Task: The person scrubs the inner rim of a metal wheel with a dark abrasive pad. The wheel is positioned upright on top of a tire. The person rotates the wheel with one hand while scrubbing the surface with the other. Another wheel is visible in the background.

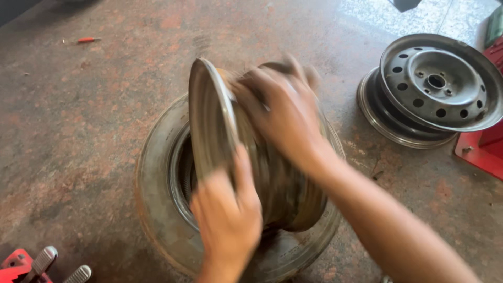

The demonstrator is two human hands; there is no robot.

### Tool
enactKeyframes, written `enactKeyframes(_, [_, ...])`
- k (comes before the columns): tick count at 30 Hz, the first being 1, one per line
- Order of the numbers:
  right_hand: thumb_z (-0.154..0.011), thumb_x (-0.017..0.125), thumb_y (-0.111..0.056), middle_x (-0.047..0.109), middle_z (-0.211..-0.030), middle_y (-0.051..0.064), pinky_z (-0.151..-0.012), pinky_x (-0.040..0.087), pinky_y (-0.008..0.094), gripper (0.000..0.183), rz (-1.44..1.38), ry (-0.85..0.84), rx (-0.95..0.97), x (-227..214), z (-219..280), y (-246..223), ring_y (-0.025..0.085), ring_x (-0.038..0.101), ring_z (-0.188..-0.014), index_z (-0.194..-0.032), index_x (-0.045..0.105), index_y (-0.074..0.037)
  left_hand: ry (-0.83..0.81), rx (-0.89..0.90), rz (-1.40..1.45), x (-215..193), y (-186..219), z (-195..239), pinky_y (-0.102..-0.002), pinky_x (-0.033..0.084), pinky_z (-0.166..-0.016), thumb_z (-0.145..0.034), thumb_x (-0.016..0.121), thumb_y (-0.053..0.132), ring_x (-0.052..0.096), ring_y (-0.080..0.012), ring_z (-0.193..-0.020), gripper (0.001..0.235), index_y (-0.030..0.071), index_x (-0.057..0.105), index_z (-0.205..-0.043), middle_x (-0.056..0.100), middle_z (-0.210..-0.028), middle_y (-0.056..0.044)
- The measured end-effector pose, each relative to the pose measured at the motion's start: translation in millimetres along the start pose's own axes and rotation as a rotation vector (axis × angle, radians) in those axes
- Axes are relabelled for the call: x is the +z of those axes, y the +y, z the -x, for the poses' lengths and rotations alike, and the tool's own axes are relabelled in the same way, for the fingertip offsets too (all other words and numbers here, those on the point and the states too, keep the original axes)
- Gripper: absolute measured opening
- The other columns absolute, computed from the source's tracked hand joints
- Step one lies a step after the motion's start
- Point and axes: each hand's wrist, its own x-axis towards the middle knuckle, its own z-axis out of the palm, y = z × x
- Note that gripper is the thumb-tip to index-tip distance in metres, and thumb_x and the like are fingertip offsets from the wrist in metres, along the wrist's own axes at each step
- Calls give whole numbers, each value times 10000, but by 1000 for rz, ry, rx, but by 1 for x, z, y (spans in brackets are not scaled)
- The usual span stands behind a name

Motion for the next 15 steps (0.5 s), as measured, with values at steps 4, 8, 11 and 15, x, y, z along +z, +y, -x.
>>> enactKeyframes(4, [-1026, 659, -255, 738, -966, 103, -873, 464, 447, 183, -222, -137, 197, 12, -12, -3, 263, 673, -870, -1053, 722, -85, -120, -133, -29, -8, 15, -44, -540, 501, -650, -1013, 406, 470, 677, -453, -682, 611, 9, 713, -755, 685, -677, -243])
enactKeyframes(8, [-989, 667, -215, 744, -1017, 102, -1033, 354, 521, 148, 115, 48, 140, -19, 65, -61, 241, 662, -893, -1014, 716, -77, -107, 60, 28, -9, 10, -36, -563, 483, -664, -1033, 362, 429, 665, -474, -736, 574, 42, 735, -830, 691, -735, -240])
enactKeyframes(11, [-1017, 680, -260, 741, -979, 88, -994, 355, 467, 183, 65, 11, 150, -5, 46, -46, 233, 634, -810, -980, 711, -83, -123, 48, 17, -6, 5, -38, -579, 460, -658, -1035, 338, 426, 648, -488, -720, 586, 47, 727, -814, 685, -714, -241])
enactKeyframes(15, [-1047, 667, -333, 751, -923, 73, -937, 350, 453, 239, 69, -113, 120, 15, -19, 1, 266, 640, -859, -1001, 746, -113, -151, 2, -35, -3, 2, -36, -576, 454, -658, -1037, 330, 441, 647, -486, -699, 627, 20, 700, -755, 668, -687, -258])
